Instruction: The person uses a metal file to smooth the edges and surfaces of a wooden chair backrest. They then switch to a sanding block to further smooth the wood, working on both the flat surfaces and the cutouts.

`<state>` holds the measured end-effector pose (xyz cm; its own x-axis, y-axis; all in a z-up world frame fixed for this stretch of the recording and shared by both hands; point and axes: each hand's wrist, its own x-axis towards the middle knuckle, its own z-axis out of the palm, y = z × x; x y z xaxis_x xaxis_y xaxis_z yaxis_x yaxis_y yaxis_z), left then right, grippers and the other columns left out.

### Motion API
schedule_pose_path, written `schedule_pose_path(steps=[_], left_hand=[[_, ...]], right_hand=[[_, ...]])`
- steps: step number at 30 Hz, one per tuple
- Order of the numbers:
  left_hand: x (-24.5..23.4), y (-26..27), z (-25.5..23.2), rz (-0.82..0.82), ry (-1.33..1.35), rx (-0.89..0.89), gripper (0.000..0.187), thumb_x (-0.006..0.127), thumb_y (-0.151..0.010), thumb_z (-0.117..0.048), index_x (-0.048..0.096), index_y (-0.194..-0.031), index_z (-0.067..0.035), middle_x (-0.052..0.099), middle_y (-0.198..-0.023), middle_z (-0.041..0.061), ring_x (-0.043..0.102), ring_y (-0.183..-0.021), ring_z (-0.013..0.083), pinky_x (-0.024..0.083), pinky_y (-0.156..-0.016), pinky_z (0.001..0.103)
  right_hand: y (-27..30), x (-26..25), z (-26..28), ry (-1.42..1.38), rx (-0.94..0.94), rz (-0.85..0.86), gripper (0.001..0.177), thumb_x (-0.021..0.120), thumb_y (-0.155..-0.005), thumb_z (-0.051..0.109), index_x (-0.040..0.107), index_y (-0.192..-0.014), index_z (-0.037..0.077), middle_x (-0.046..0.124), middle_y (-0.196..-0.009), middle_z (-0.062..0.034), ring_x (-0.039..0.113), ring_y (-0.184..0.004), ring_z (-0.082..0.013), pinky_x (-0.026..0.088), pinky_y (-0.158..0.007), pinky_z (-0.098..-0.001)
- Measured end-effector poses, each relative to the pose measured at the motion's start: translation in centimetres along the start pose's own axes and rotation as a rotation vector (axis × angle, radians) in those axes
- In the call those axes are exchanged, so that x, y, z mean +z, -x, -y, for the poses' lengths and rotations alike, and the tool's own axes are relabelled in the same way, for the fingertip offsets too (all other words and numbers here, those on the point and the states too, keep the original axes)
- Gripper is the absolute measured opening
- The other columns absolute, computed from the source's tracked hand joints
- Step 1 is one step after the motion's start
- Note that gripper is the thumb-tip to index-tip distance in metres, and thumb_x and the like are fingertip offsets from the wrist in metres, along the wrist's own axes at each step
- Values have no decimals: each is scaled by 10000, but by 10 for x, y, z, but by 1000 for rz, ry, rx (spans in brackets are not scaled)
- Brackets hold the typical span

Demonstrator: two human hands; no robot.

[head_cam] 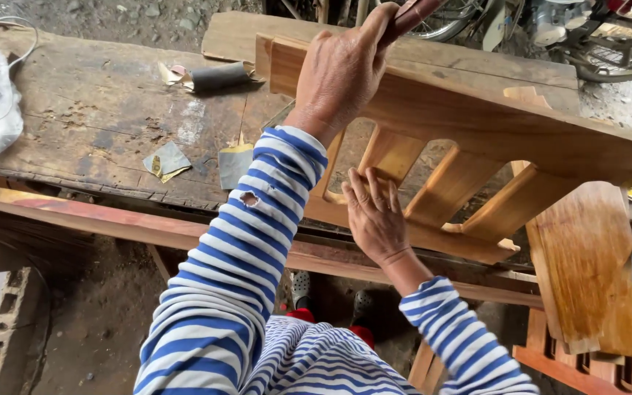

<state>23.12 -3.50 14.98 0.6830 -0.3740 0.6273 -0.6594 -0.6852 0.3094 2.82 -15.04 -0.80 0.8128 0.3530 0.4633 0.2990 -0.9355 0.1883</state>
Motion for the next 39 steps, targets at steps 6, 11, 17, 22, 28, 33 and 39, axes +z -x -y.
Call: schedule_pose_path(steps=[6, 11, 17, 22, 28, 33, 39], left_hand=[[-1, 1, -2, -28, -7, 26, 326, 663, -988, -219, 475, -1253, -193, 734, -734, 41, 676, -598, 331, 473, -621, 457], [-2, 6, -4, -52, 25, 17, 384, 672, -960, -217, 470, -1286, -199, 769, -806, 17, 706, -634, 313, 486, -676, 473], [-8, 12, -11, -73, -4, 18, 380, 645, -971, -182, 442, -1291, -198, 704, -738, -6, 664, -581, 262, 462, -643, 429], [-13, 17, -14, -95, 3, 28, 413, 676, -950, -181, 437, -1285, -204, 699, -758, -25, 669, -623, 287, 457, -652, 432], [-22, 23, -18, -119, -20, 46, 379, 658, -967, -187, 440, -1277, -200, 693, -752, -23, 667, -614, 278, 446, -659, 422], [-28, 26, -23, -131, -20, 48, 371, 645, -973, -200, 463, -1297, -191, 698, -768, -19, 668, -623, 278, 437, -668, 423], [-38, 32, -28, -127, -30, 57, 428, 696, -918, -185, 461, -1276, -196, 721, -808, -20, 674, -640, 280, 445, -664, 422]], right_hand=[[-44, -33, -46, 50, -385, 135, 323, 668, -938, 249, 716, -1244, 160, 597, -1442, -136, 482, -1390, -356, 436, -1107, -579], [-92, -72, -64, 460, -497, 43, 365, 647, -885, 452, 685, -1183, 245, 556, -1302, -63, 450, -1398, -236, 303, -1198, -520], [-84, -67, -28, 565, -437, 217, 504, 557, -895, 444, 666, -1236, 90, 616, -1266, -105, 432, -1377, -321, 353, -1154, -462], [-42, -34, -5, 387, -415, 210, 416, 443, -932, 227, 677, -1229, 54, 649, -1236, -117, 493, -1362, -354, 371, -1143, -492], [-12, -16, 28, 432, -344, 361, 479, 438, -918, 288, 632, -1317, 106, 619, -1338, -96, 422, -1429, -326, 256, -1217, -543], [7, -1, 50, 375, -197, 389, 507, 434, -952, 286, 614, -1344, 20, 613, -1388, -161, 410, -1439, -356, 248, -1220, -568], [13, -11, 33, 379, -282, 374, 580, 383, -952, 268, 508, -1474, 49, 467, -1556, -119, 301, -1509, -301, 257, -1226, -498]])
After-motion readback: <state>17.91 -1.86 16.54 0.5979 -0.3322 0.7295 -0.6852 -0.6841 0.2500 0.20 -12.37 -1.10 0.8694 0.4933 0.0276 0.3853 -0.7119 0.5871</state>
